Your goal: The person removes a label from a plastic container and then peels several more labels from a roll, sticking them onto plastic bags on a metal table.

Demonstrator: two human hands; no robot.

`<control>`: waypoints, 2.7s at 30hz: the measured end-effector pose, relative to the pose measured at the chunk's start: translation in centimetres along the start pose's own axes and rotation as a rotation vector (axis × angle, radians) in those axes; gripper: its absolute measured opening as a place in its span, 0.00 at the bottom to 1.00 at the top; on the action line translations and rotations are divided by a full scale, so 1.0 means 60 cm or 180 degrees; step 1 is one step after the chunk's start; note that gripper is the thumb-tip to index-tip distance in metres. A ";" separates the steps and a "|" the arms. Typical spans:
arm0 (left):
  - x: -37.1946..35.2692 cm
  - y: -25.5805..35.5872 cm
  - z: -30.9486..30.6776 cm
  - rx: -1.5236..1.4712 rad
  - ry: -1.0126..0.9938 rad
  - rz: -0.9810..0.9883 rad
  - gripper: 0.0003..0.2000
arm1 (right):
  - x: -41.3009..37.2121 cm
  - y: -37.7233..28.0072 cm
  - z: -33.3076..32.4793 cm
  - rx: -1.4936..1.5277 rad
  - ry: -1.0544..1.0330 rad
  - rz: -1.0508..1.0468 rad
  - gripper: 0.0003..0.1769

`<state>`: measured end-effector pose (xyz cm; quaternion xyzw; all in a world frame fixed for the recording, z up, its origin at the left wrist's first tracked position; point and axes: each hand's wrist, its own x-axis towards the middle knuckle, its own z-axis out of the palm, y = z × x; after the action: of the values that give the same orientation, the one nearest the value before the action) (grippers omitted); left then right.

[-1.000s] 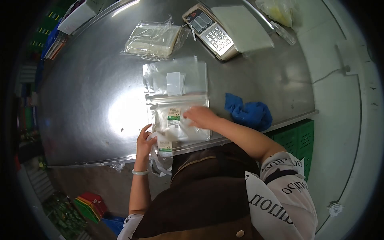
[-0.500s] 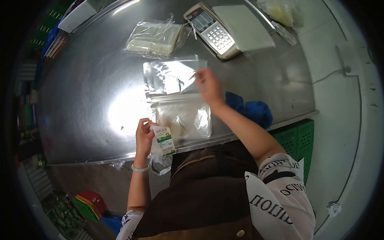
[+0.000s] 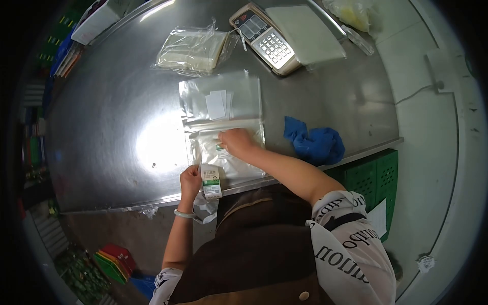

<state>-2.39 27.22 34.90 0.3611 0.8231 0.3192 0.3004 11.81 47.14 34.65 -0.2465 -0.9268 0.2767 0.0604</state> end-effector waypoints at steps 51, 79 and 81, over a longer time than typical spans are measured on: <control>-0.013 0.023 -0.044 -0.1581 -0.0530 -0.0029 0.02 | -0.048 0.098 -0.010 0.1258 -0.0717 -0.0322 0.13; -0.011 0.055 -0.026 -0.1792 -0.0249 -0.0609 0.03 | -0.055 0.039 -0.068 0.0301 -0.0210 -0.0789 0.17; -0.013 0.023 -0.026 -0.1604 -0.0500 -0.0606 0.02 | -0.085 0.060 -0.056 0.0431 -0.0355 -0.1369 0.15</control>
<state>-2.51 26.85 37.10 0.2197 0.7221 0.4552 0.4723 18.62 48.86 35.62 -0.0229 -0.9393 0.3322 0.0831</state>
